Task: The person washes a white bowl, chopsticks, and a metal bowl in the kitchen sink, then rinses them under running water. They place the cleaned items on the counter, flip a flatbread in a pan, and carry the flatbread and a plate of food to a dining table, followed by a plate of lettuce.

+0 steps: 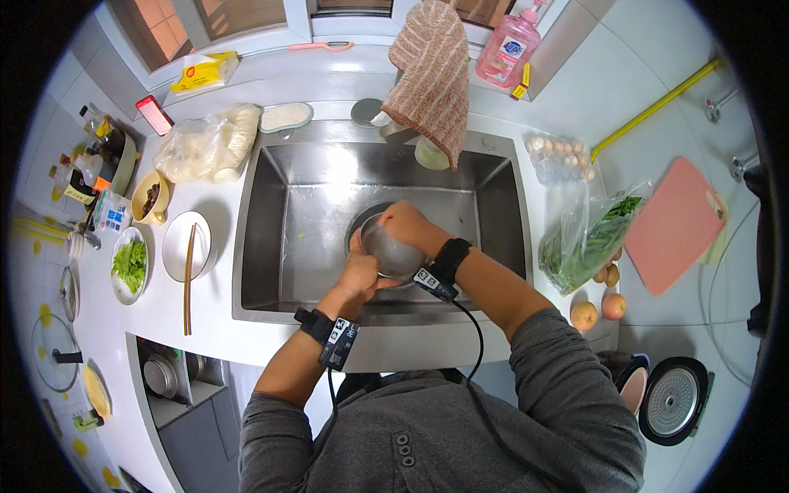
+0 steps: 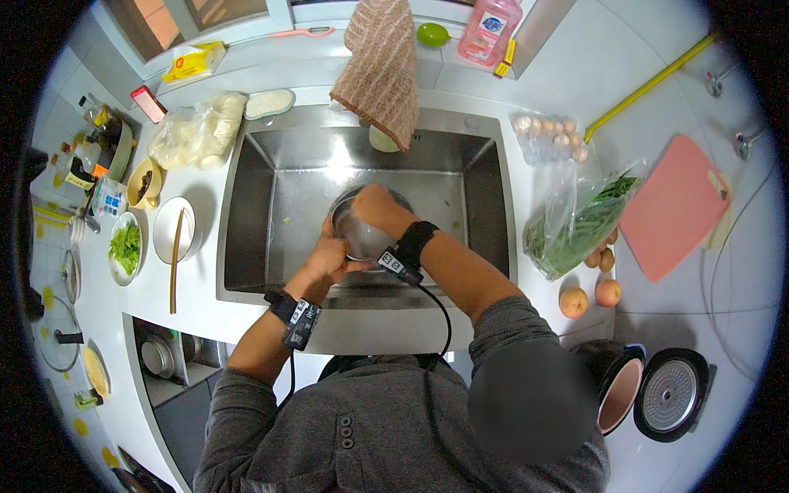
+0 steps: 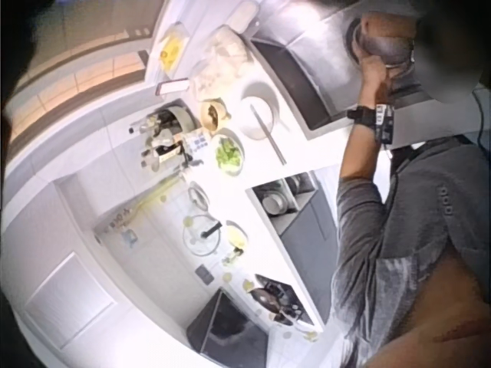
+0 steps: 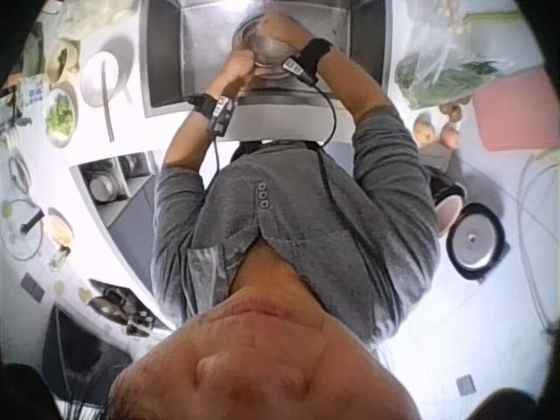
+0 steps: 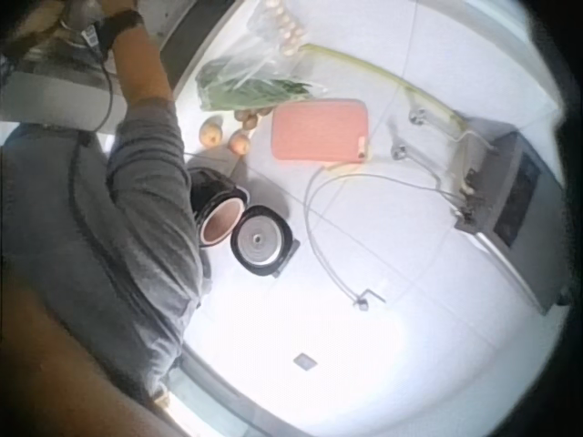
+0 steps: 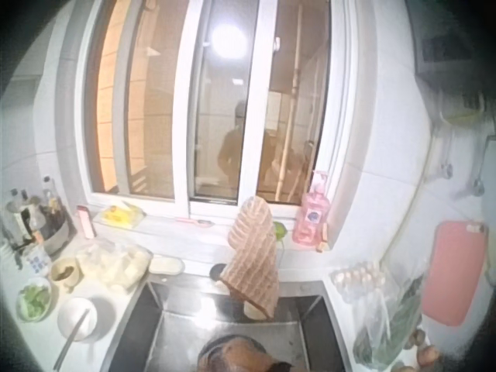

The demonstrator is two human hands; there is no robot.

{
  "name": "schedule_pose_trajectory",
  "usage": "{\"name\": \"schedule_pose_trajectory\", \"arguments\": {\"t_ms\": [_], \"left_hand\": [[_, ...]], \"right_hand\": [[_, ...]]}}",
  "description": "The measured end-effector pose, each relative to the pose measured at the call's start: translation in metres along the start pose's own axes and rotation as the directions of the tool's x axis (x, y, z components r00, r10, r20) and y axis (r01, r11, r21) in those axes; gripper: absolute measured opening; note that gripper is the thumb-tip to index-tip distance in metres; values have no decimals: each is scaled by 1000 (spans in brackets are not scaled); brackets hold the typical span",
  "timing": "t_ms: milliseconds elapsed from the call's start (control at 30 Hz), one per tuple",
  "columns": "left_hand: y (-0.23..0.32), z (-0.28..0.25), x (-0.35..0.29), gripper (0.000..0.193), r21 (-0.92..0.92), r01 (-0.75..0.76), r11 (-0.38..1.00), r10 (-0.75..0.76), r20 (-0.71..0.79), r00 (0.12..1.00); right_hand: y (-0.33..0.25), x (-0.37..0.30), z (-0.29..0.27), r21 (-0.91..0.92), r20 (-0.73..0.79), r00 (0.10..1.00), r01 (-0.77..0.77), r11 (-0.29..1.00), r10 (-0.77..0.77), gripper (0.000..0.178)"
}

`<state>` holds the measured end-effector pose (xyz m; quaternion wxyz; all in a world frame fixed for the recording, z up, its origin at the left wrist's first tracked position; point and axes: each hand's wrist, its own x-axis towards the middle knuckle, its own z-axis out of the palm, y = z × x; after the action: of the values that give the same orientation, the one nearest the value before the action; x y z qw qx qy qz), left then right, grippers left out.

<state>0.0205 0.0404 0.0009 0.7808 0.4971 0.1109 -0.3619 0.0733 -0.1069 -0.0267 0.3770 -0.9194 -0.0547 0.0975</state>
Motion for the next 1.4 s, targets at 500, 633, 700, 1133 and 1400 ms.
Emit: {"name": "schedule_pose_trajectory", "arguments": {"t_ms": [500, 633, 700, 1133, 1400], "left_hand": [[8, 2, -5, 74, 119, 72, 990, -71, -16, 997], [13, 2, -7, 74, 118, -2, 993, 1, 7, 1000], [13, 1, -4, 74, 64, -41, 997, 43, -34, 998], [-8, 3, 27, 74, -4, -136, 991, 127, -330, 936], [-11, 0, 19, 78, 19, -127, 992, 128, -199, 972]], "right_hand": [[-37, 22, -38, -596, 264, 863, 496, 631, -430, 42], [-21, 28, -47, -637, 291, 955, 235, 734, -53, 51], [-8, 20, -48, -592, 189, 981, 71, 803, 53, 53], [20, -64, 29, 575, 412, 606, -752, 322, 681, 39], [31, -38, -16, -176, 179, 790, -560, 809, 586, 25]]}}
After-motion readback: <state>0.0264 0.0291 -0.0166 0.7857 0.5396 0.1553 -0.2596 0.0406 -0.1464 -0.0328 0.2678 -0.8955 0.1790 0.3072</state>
